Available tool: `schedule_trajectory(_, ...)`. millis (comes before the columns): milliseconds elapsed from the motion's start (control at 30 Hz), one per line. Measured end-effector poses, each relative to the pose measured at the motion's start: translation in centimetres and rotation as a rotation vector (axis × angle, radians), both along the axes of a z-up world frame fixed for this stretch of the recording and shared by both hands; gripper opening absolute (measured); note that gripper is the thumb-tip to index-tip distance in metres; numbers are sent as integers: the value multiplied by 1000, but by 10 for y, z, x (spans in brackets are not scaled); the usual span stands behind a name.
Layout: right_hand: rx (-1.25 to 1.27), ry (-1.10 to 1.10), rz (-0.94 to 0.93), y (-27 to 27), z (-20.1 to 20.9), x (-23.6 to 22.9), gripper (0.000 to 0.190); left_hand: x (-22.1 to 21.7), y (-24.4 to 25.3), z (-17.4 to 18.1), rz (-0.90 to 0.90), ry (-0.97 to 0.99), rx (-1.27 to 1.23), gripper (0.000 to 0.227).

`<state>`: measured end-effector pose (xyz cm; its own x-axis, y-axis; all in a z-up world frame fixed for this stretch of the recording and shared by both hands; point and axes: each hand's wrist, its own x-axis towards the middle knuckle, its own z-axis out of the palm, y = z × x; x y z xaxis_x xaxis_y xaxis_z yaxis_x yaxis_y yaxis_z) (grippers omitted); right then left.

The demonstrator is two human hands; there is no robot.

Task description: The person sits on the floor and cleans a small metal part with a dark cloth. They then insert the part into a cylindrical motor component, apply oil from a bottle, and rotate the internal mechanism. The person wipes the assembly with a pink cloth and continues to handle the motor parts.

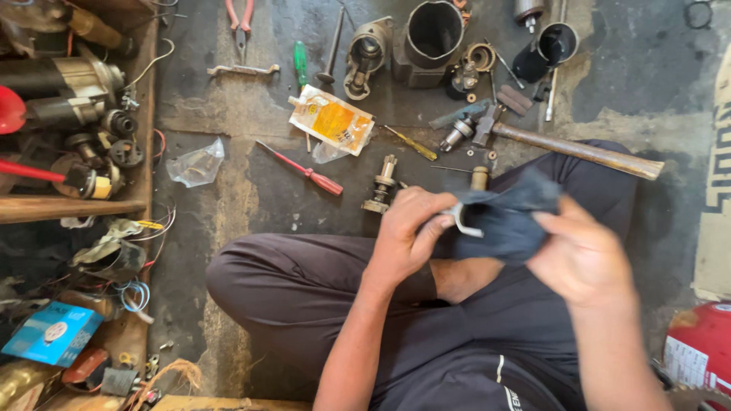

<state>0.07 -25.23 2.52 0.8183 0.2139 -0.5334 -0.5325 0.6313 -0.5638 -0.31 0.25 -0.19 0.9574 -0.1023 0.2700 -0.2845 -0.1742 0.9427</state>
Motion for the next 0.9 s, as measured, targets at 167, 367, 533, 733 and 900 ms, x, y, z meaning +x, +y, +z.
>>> schedule_trajectory(167,-118,-324,-96,-27,30,19,42,-8,1,-22,-384,364,-622,25)
schedule_trajectory(367,553,-13,32,17,-5,37,47,-13,3,-32,-409,305,-783,34)
schedule_trajectory(533,170,139,3,-4,-70,18,30,-16,8,-38,-339,308,-740,33)
schedule_trajectory(733,450,-92,103,0,-104,20,26,2,-6,-34,-186,286,-711,33)
schedule_trajectory(900,393,-14,-65,18,-94,12,34,-3,-8,-43,-13,316,-654,33)
